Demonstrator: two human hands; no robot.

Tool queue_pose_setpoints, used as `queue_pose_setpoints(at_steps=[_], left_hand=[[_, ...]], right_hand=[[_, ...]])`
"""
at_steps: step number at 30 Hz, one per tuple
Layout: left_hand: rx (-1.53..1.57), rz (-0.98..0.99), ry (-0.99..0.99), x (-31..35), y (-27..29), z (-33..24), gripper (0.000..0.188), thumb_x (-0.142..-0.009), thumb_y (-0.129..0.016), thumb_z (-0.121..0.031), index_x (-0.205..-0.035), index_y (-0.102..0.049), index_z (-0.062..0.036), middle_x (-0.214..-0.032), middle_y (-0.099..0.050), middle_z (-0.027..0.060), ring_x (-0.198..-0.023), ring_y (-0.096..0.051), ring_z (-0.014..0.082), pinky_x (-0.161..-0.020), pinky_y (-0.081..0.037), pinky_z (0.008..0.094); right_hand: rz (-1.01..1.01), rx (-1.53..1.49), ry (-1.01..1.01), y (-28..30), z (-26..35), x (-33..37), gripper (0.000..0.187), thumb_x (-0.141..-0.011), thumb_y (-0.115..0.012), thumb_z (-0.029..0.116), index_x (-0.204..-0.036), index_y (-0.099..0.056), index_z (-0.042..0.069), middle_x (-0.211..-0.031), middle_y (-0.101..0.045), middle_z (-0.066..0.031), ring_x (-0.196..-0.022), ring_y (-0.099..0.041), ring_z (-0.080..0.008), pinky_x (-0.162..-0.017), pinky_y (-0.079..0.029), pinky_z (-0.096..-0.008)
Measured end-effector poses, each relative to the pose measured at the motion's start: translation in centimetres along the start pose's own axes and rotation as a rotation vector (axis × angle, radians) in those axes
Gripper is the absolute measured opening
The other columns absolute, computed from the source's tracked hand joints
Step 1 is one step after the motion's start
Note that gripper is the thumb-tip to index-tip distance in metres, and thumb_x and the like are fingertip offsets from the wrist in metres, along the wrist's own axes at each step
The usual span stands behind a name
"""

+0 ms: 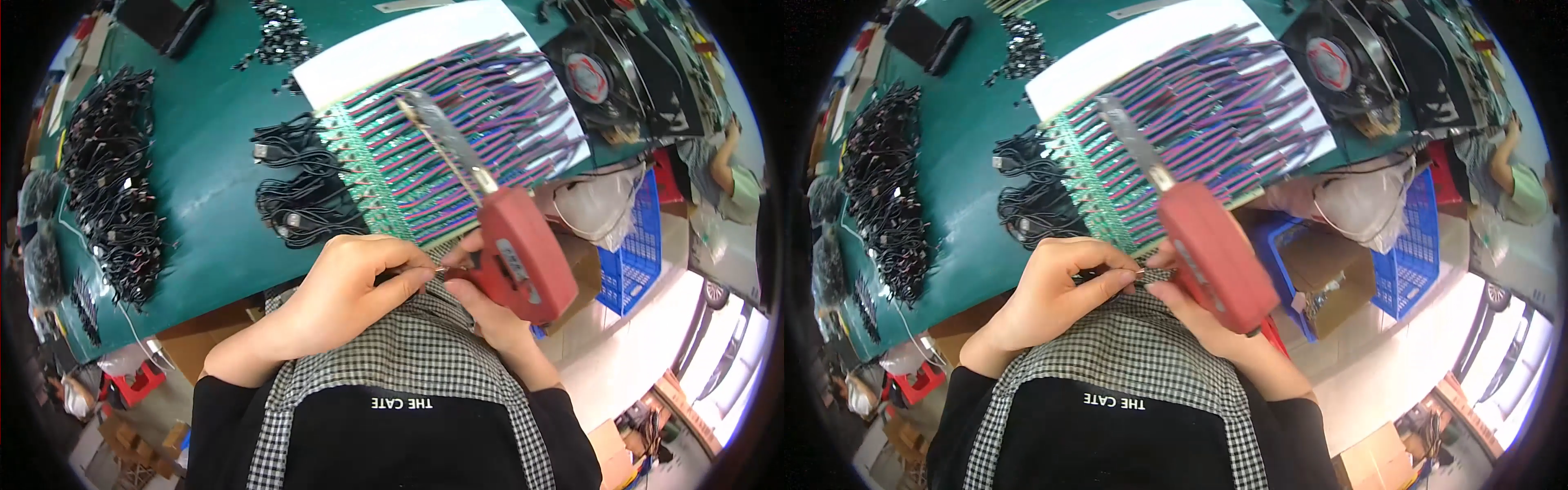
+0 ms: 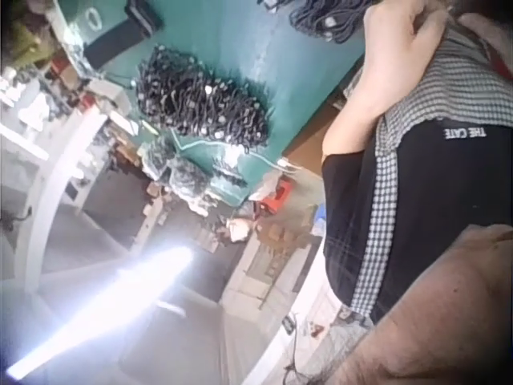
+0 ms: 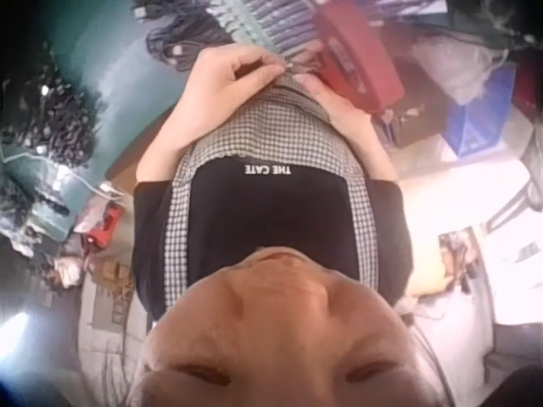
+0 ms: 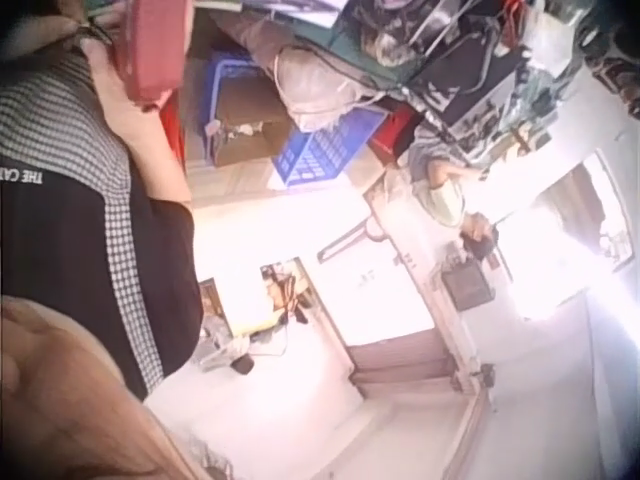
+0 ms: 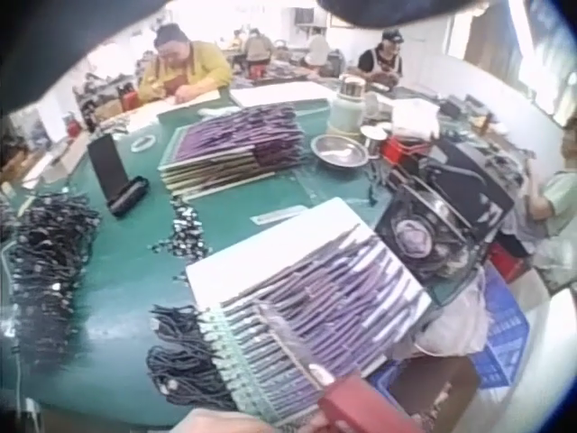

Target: The person solders cables onto a panel of circuit boards using a soldering gun, then attaches electronic components to the boards and solders them in place.

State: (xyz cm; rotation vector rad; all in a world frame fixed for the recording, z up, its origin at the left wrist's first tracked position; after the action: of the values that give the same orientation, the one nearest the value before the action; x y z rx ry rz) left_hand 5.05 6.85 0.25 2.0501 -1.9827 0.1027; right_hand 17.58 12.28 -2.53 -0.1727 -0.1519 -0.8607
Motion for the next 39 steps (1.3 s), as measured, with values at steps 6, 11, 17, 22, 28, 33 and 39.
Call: queue_pose_setpoints(at_steps=[6,11,17,22,28,33,39], left_hand=[[-0.038,0.049,0.017,-0.5,-1.6,0.6,0.010,-0.080,-0.060,-0.004,-0.086,-0.063,0.0033,-0.075,-0.065,0.0127,-0.068,-0.065,0.0205,-0.061,-0.050,0.0288],[0.018,-0.022,0.007,-0.4,-1.7,0.8,0.010,-0.079,-0.062,-0.005,-0.086,-0.061,0.0025,-0.074,-0.064,0.0139,-0.065,-0.065,0.0234,-0.059,-0.050,0.0299],[0.213,0.050,0.118,-0.2,-2.3,2.1,0.006,-0.082,-0.060,-0.002,-0.085,-0.059,0.0027,-0.067,-0.063,0.0063,-0.061,-0.061,0.0088,-0.057,-0.047,0.0218],[0.334,0.082,0.205,-0.4,-2.6,2.4,0.004,-0.084,-0.058,0.000,-0.086,-0.056,0.0033,-0.073,-0.063,0.0059,-0.069,-0.061,0.0085,-0.063,-0.049,0.0199],[0.336,0.016,0.164,-0.3,-2.5,2.4,0.006,-0.084,-0.060,-0.002,-0.084,-0.056,0.0027,-0.068,-0.062,0.0041,-0.064,-0.059,0.0046,-0.057,-0.046,0.0182],[0.444,-0.097,0.175,0.5,-1.6,2.6,0.004,-0.083,-0.060,0.000,-0.084,-0.056,0.0020,-0.071,-0.061,0.0012,-0.065,-0.057,0.0027,-0.057,-0.044,0.0165],[-0.336,-0.588,-0.016,1.9,5.0,0.5,0.011,-0.069,-0.064,0.002,-0.078,-0.058,-0.0023,-0.081,-0.049,0.0020,-0.056,-0.041,0.0098,-0.052,-0.038,0.0231]], right_hand=[[0.040,-0.097,-0.011,0.0,-0.6,0.5,0.036,-0.078,-0.068,0.003,-0.109,-0.049,0.003,-0.091,-0.054,-0.0063,-0.084,-0.054,-0.0127,-0.074,-0.049,-0.0251],[-0.025,-0.062,-0.032,0.6,-0.4,0.8,0.035,-0.080,-0.064,-0.003,-0.110,-0.048,0.001,-0.090,-0.054,-0.0060,-0.077,-0.056,-0.0127,-0.070,-0.049,-0.0247],[-0.060,-0.027,0.081,1.4,1.3,0.5,0.037,-0.077,-0.063,-0.007,-0.110,-0.047,-0.003,-0.094,-0.055,-0.0083,-0.079,-0.059,-0.0146,-0.069,-0.050,-0.0263],[-0.079,-0.156,0.011,0.7,0.7,0.6,0.038,-0.077,-0.064,-0.006,-0.111,-0.047,-0.003,-0.095,-0.055,-0.0087,-0.079,-0.059,-0.0142,-0.070,-0.050,-0.0261],[-0.008,-0.114,0.024,0.0,0.8,0.3,0.035,-0.077,-0.066,-0.004,-0.108,-0.049,-0.002,-0.088,-0.055,-0.0069,-0.077,-0.057,-0.0121,-0.067,-0.049,-0.0234],[0.011,-0.053,0.042,-0.1,0.8,0.1,0.034,-0.077,-0.066,-0.004,-0.106,-0.050,-0.001,-0.085,-0.055,-0.0057,-0.075,-0.056,-0.0113,-0.065,-0.048,-0.0237],[-0.155,-0.033,0.002,3.3,-0.2,2.5,0.048,-0.076,-0.070,0.017,-0.113,-0.047,-0.003,-0.093,-0.056,-0.0088,-0.071,-0.056,-0.0154,-0.062,-0.048,-0.0300]])
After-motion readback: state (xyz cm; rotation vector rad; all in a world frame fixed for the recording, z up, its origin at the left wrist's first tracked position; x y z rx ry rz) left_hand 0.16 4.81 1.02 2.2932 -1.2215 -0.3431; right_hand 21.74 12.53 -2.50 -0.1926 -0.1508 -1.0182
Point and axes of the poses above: each hand's wrist, its own x-axis away from the middle knuckle, its own y-axis out of the back of the hand, z = x × y, the point moved 9 cm from there along -x, towards the middle knuckle
